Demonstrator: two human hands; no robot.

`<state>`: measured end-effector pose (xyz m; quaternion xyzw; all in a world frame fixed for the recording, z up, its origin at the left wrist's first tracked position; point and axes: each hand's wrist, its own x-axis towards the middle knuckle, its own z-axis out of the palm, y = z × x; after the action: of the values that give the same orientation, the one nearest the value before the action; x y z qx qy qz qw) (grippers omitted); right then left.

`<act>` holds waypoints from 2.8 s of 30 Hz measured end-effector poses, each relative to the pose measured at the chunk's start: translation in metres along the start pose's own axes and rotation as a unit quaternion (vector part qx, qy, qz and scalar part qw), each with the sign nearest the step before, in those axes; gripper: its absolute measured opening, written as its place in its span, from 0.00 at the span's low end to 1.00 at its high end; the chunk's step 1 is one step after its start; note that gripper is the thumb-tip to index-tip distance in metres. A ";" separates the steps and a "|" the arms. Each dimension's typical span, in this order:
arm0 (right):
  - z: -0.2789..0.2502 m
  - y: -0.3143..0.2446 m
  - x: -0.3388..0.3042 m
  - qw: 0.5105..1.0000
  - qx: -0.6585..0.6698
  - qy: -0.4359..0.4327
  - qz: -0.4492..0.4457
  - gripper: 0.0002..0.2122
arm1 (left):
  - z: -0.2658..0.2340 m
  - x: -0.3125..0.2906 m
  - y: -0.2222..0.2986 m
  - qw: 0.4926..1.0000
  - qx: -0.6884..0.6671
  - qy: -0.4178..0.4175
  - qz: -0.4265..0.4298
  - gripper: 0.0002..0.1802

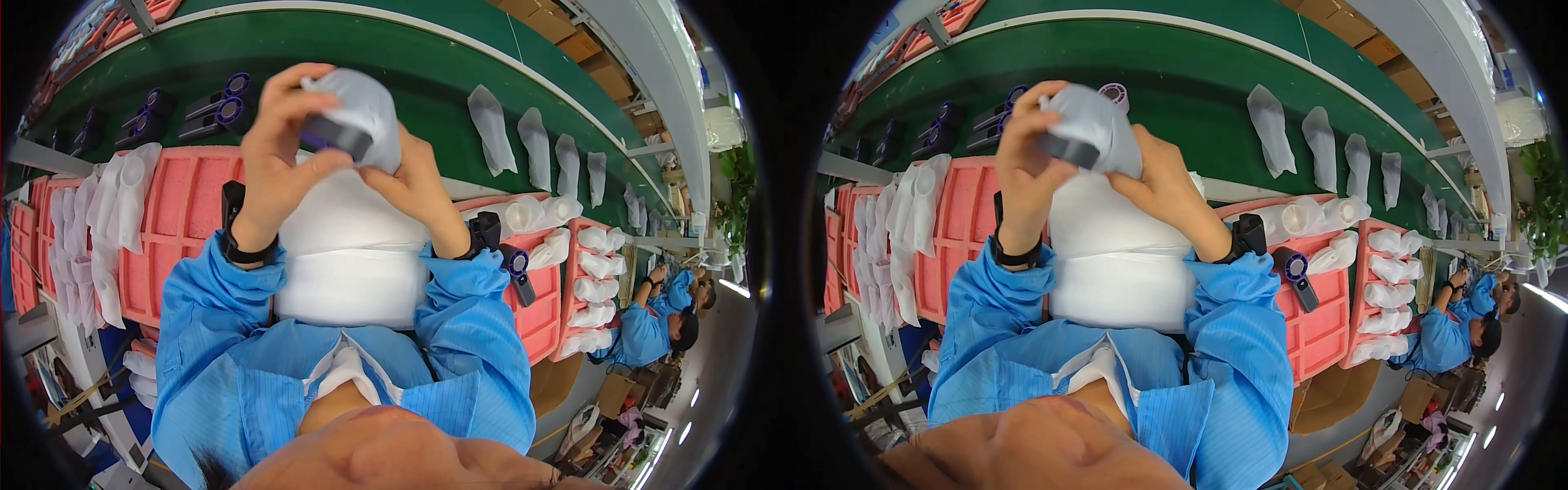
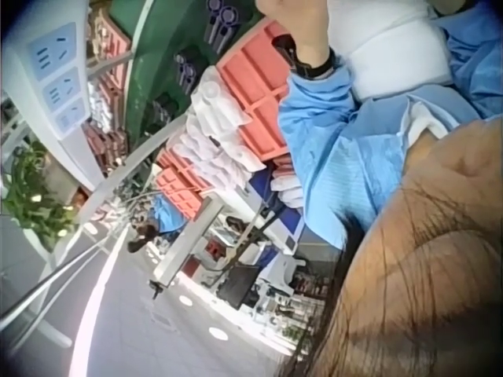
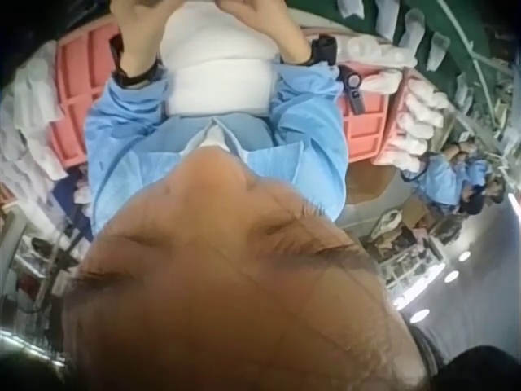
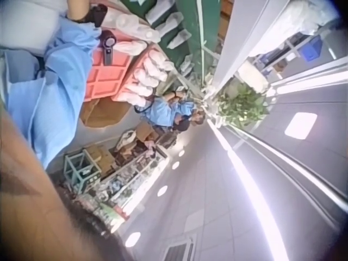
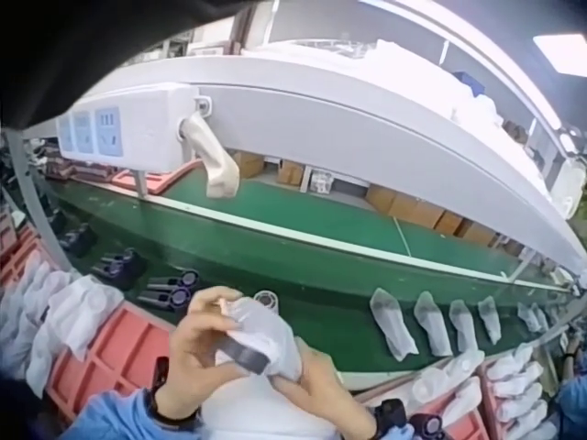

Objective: The person picks up a hair dryer and a protective bag, slides the hair dryer into the bag by hand, and places the bagged item onto a pink tray, repeating the process for several units.

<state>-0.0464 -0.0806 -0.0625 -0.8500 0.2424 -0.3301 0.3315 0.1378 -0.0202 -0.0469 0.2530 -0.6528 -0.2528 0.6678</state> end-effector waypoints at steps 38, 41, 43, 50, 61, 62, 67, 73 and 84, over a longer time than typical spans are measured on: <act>-0.002 -0.028 -0.010 0.995 -0.048 0.070 0.048 0.17 | 0.001 -0.004 -0.003 0.923 0.274 0.254 -0.090 0.09; -0.029 -0.011 -0.016 0.993 -0.031 -0.054 0.104 0.16 | -0.009 0.003 -0.016 0.931 0.238 0.240 -0.137 0.09; -0.043 0.015 -0.013 0.983 -0.031 -0.083 0.163 0.17 | -0.012 0.000 -0.025 0.938 0.277 0.138 -0.156 0.09; -0.043 0.133 -0.014 0.839 -0.389 0.100 0.368 0.20 | 0.066 -0.044 -0.049 0.934 0.262 -0.132 -0.203 0.13; 0.027 0.181 0.047 0.976 -0.090 0.070 0.185 0.37 | 0.101 -0.069 -0.074 0.885 0.399 -0.211 -0.114 0.12; 0.031 0.183 0.052 0.979 0.016 0.047 0.197 0.36 | 0.100 -0.070 -0.075 0.882 0.406 -0.209 -0.112 0.12; 0.009 0.147 0.053 0.964 0.018 0.012 0.266 0.33 | 0.095 -0.076 -0.080 0.887 0.397 -0.198 -0.126 0.10; -0.082 0.049 0.015 0.964 0.107 0.180 0.162 0.27 | 0.094 -0.068 -0.068 0.893 0.388 -0.186 -0.133 0.09; -0.141 -0.010 -0.050 0.986 0.011 0.142 0.085 0.27 | 0.074 -0.055 -0.065 0.936 0.167 -0.132 -0.279 0.08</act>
<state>-0.1793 -0.0997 0.0040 -0.7671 0.3551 -0.4204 0.3298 0.0623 -0.0324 -0.1302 0.4971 -0.6710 -0.3473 0.4266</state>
